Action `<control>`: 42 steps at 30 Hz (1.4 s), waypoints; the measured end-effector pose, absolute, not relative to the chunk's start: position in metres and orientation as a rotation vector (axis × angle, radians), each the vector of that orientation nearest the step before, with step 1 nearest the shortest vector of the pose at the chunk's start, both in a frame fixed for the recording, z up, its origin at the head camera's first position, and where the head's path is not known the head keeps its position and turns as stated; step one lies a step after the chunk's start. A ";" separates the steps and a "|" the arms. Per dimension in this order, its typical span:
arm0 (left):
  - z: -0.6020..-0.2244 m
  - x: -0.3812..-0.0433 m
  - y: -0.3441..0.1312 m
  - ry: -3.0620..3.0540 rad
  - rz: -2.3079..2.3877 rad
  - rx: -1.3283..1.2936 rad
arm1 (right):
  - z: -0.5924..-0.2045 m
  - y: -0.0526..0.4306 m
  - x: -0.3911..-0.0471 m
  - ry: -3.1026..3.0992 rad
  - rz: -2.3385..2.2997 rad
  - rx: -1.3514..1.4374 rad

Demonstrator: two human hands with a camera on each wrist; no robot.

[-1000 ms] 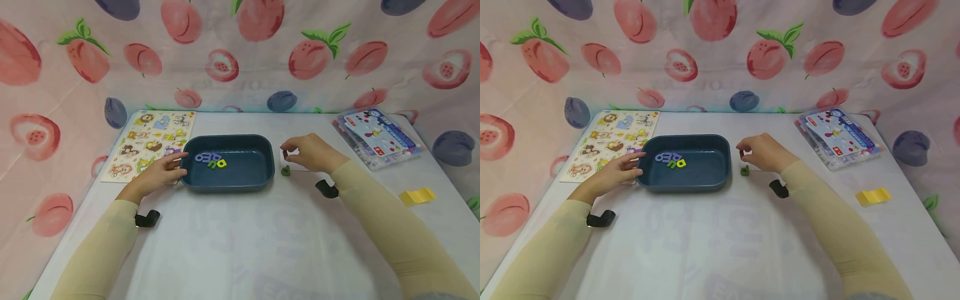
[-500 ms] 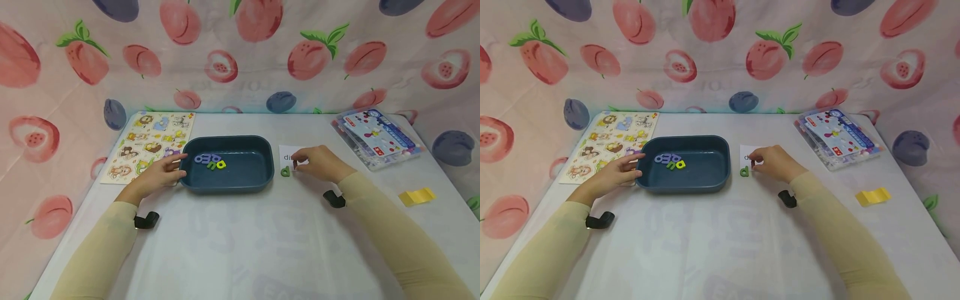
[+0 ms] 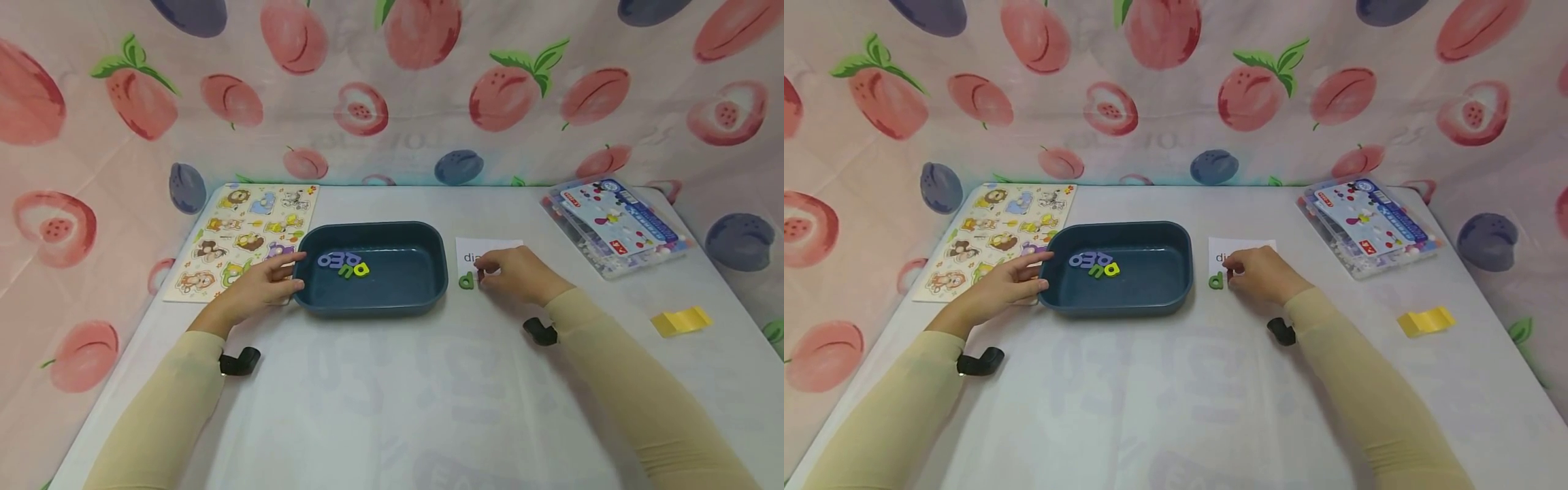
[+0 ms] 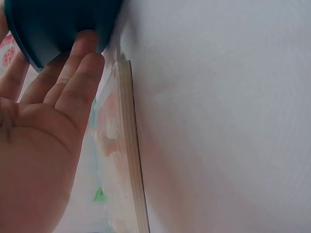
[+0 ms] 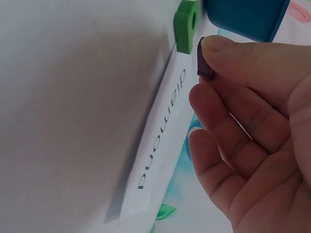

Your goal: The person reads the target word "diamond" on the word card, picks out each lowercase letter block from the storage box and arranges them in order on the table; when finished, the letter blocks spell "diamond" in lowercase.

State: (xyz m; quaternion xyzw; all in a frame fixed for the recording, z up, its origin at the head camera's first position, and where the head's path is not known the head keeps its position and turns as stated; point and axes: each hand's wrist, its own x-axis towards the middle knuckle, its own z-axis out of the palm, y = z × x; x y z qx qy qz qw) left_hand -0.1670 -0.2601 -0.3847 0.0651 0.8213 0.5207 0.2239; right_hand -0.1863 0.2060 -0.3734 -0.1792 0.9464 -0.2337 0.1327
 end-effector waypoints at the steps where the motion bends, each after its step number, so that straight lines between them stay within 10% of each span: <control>1: -0.384 -0.167 -0.260 2.268 1.438 0.181 | -0.375 0.206 -0.186 2.742 -0.671 -0.509; 42: -0.383 -0.168 -0.256 2.247 1.457 0.166 | -0.388 0.195 -0.188 2.779 -0.575 -0.529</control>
